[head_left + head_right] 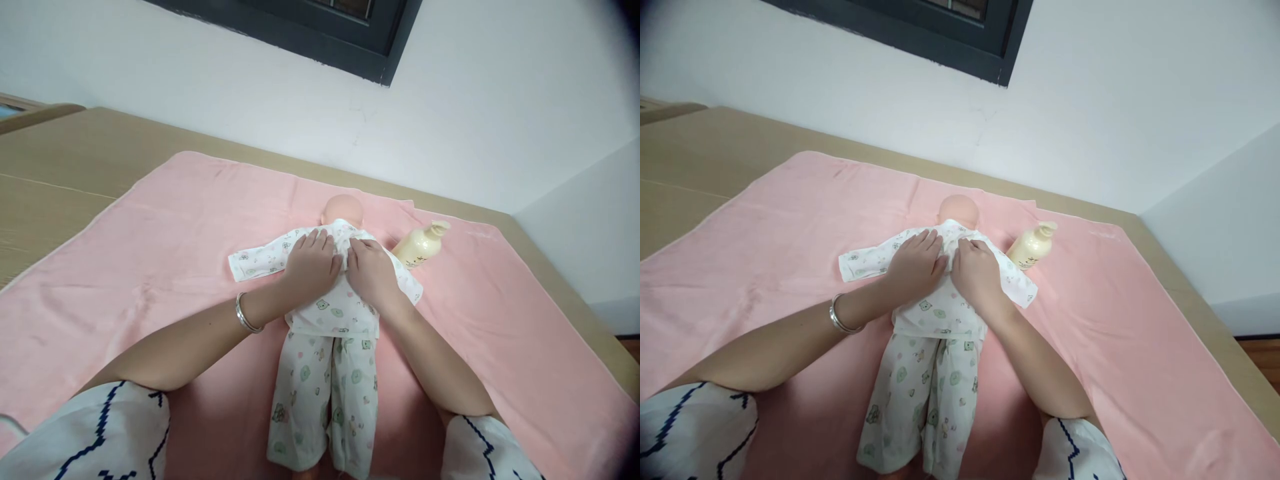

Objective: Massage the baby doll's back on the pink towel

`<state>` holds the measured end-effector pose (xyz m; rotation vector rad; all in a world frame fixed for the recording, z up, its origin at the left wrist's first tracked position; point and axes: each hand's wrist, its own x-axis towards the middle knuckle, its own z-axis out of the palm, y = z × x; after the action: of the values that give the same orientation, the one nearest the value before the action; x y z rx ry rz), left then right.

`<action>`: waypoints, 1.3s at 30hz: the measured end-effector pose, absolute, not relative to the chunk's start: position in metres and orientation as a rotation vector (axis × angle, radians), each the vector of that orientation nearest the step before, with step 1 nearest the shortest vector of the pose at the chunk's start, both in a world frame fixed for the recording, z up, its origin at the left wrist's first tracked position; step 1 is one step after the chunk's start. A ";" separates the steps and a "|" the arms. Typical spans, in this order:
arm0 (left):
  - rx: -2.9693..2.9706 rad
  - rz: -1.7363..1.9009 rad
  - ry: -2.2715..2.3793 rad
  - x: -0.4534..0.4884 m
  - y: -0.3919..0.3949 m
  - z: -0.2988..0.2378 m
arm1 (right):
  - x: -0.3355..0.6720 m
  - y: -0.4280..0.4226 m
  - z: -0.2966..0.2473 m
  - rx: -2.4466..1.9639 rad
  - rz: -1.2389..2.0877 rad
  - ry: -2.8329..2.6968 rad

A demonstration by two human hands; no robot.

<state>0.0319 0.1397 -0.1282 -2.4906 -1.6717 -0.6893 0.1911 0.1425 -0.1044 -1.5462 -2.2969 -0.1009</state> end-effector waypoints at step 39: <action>-2.533 -0.795 -1.677 0.036 0.132 -0.134 | 0.192 0.158 -0.116 -1.507 -0.020 -2.268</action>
<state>0.0358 0.1318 -0.1340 -2.5327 -1.6766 -0.7951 0.1917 0.1584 -0.1157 -1.5074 -2.2683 -0.0205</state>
